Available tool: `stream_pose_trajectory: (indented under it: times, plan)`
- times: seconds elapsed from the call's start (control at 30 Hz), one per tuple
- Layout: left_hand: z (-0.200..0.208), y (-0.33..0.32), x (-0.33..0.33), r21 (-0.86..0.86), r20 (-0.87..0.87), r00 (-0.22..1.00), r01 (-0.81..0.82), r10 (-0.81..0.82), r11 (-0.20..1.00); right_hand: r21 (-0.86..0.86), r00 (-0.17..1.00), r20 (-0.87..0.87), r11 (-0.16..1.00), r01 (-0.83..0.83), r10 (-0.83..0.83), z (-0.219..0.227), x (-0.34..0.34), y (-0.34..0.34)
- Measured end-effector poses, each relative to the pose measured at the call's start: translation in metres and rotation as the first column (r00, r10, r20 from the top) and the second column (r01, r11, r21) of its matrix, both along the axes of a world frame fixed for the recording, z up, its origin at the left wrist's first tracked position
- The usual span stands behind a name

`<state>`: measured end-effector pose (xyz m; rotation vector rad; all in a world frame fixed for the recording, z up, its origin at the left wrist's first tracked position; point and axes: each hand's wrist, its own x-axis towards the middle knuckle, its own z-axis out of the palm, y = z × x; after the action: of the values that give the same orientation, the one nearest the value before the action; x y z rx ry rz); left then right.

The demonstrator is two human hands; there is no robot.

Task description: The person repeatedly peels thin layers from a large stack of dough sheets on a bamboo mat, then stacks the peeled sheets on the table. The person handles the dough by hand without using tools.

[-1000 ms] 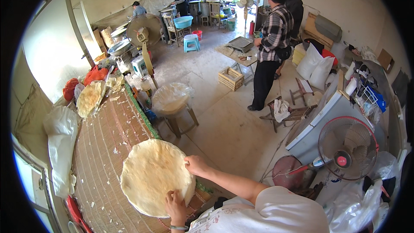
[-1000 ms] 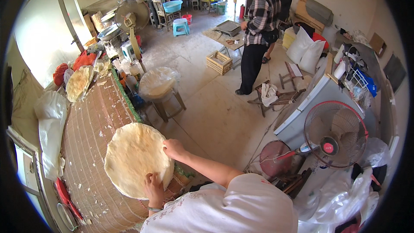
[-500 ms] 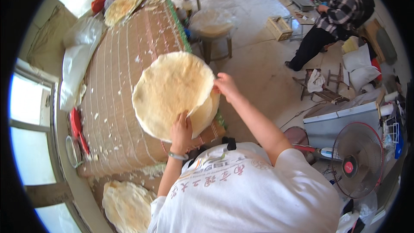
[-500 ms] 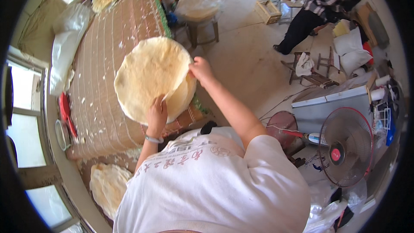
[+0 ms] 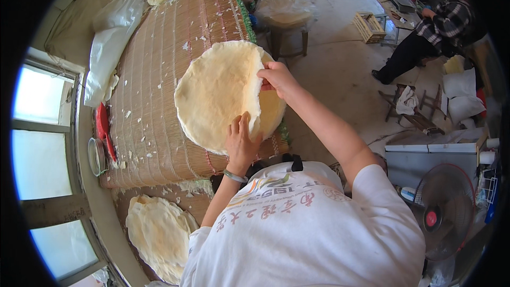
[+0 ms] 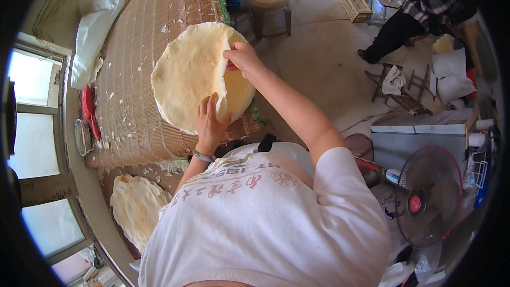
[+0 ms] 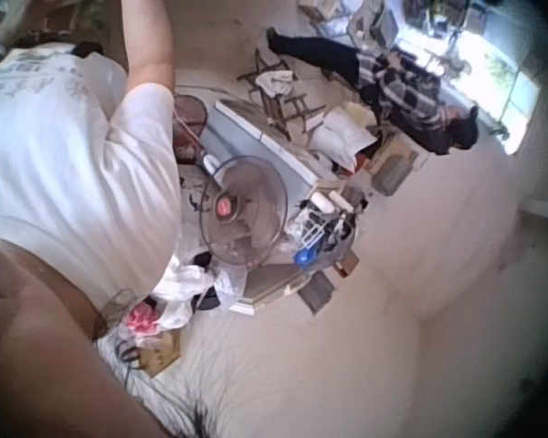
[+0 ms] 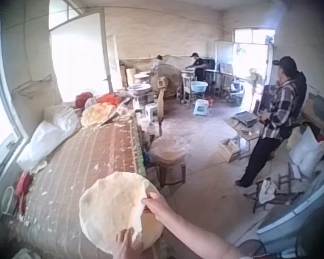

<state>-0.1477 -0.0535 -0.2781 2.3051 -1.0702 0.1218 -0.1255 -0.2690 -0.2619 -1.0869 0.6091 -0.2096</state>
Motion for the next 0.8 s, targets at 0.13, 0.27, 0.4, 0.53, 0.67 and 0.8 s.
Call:
stream_pose_trajectory:
  times: [0.13, 0.27, 0.4, 0.53, 0.67, 0.8]
  plan:
    - [-0.02, 0.017, 0.02, -0.097, -0.178, 0.979, -0.117, 0.098, 0.988, -0.074, 0.999, 0.037, 0.997, -0.023, 0.026, 0.007, 0.044, 0.005]
    - [-0.003, 0.053, 0.079, -0.348, -0.325, 0.923, -0.32, 0.207, 0.881, -0.243, 0.976, 0.176, 0.967, -0.079, 0.124, 0.052, 0.107, 0.022]
    - [0.113, 0.057, 0.081, -0.325, 0.053, 0.958, -0.25, 0.281, 0.912, 0.008, 0.891, 0.449, 0.997, -0.075, 0.063, 0.123, 0.107, 0.029]
    - [0.104, 0.049, 0.067, -0.212, 0.246, 0.958, -0.095, 0.147, 0.973, -0.007, 0.916, 0.401, 1.0, -0.021, 0.022, 0.094, 0.053, -0.004]
    - [0.038, 0.022, 0.044, -0.126, -0.127, 0.991, 0.017, -0.033, 0.992, 0.163, 0.995, 0.092, 0.987, 0.009, -0.024, -0.016, 0.011, -0.046]
    - [0.017, 0.02, 0.06, -0.058, -0.18, 0.983, -0.035, 0.024, 0.998, 0.354, 0.996, -0.081, 0.935, -0.018, 0.049, -0.034, 0.008, -0.056]
